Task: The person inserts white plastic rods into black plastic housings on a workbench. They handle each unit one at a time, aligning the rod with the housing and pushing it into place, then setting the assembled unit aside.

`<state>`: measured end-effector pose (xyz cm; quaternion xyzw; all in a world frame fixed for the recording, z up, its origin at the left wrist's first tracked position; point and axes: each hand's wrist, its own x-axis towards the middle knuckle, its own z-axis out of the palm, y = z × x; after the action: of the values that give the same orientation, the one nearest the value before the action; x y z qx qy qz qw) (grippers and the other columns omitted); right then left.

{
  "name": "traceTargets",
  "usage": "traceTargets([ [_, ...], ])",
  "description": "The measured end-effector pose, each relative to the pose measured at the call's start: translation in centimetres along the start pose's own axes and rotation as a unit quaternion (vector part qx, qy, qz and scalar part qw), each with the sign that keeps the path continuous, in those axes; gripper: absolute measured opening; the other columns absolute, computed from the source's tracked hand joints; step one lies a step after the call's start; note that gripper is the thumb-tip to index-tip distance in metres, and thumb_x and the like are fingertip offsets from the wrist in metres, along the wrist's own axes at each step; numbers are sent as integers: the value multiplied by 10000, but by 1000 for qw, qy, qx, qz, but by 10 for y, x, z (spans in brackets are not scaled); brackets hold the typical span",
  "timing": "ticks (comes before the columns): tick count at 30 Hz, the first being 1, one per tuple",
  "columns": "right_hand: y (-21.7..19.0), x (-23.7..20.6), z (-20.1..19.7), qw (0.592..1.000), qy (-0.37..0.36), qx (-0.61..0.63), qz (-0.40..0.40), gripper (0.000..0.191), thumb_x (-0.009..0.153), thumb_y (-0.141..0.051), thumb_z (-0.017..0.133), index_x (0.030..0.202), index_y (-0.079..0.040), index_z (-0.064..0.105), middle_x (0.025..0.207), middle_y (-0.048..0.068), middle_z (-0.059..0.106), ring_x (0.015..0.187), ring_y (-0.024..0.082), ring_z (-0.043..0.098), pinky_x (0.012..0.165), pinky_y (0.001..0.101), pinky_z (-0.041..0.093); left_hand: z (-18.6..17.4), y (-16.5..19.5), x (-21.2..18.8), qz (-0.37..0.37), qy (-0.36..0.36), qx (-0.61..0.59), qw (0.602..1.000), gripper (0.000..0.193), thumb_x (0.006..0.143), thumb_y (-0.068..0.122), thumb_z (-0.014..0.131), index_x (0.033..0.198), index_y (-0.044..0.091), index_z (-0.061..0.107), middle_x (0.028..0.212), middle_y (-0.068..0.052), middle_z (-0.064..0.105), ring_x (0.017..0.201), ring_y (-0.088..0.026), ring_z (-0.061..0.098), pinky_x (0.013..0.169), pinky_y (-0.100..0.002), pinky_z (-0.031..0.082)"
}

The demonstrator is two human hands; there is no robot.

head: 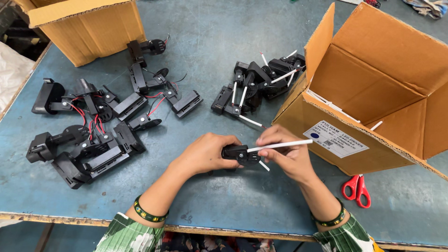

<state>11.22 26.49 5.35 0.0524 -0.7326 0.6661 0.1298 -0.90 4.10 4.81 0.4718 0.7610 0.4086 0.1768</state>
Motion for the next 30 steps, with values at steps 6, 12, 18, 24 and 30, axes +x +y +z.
traceTargets([
  [6, 9, -5, 5, 987, 58, -136, -64, 97, 854, -33, 779, 950, -17, 789, 923, 88, 725, 728, 99, 680, 596, 213, 550, 0, 2, -1, -26, 0, 24, 999, 443, 715, 428, 852, 1022, 126, 746, 868, -110, 775, 797, -310, 743, 711, -406, 562],
  [12, 21, -10, 8, 951, 97, -249, -157, 107, 798, -105, 856, 850, -55, 777, 820, 47, 699, 732, 114, 646, 642, 242, 487, 2, 2, -1, 10, 3, 22, 1000, 420, 721, 371, 831, 1048, 123, 742, 900, -108, 774, 809, -310, 739, 707, -411, 562],
  [18, 31, -14, 9, 961, 113, -212, -137, 153, 848, -150, 825, 780, -40, 744, 752, 38, 632, 680, 118, 592, 623, 239, 457, 5, 2, -1, 35, -7, 47, 998, 400, 726, 339, 815, 1058, 126, 744, 895, -114, 766, 819, -314, 732, 724, -411, 560],
  [24, 26, -11, 13, 963, 99, -220, -117, 391, 885, -148, 814, 643, -12, 539, 695, 27, 610, 623, 116, 559, 590, 242, 423, 7, 3, 1, 40, -2, 54, 998, 377, 730, 316, 803, 1056, 133, 750, 902, -109, 765, 822, -314, 730, 734, -407, 565],
  [30, 10, -1, 2, 983, 4, -143, -111, 189, 831, -137, 796, 920, 6, 710, 915, 59, 681, 867, 143, 642, 782, 257, 515, 3, 0, 2, 14, 0, 27, 1000, 386, 718, 342, 821, 1037, 136, 751, 890, -96, 775, 799, -304, 739, 708, -408, 561],
])
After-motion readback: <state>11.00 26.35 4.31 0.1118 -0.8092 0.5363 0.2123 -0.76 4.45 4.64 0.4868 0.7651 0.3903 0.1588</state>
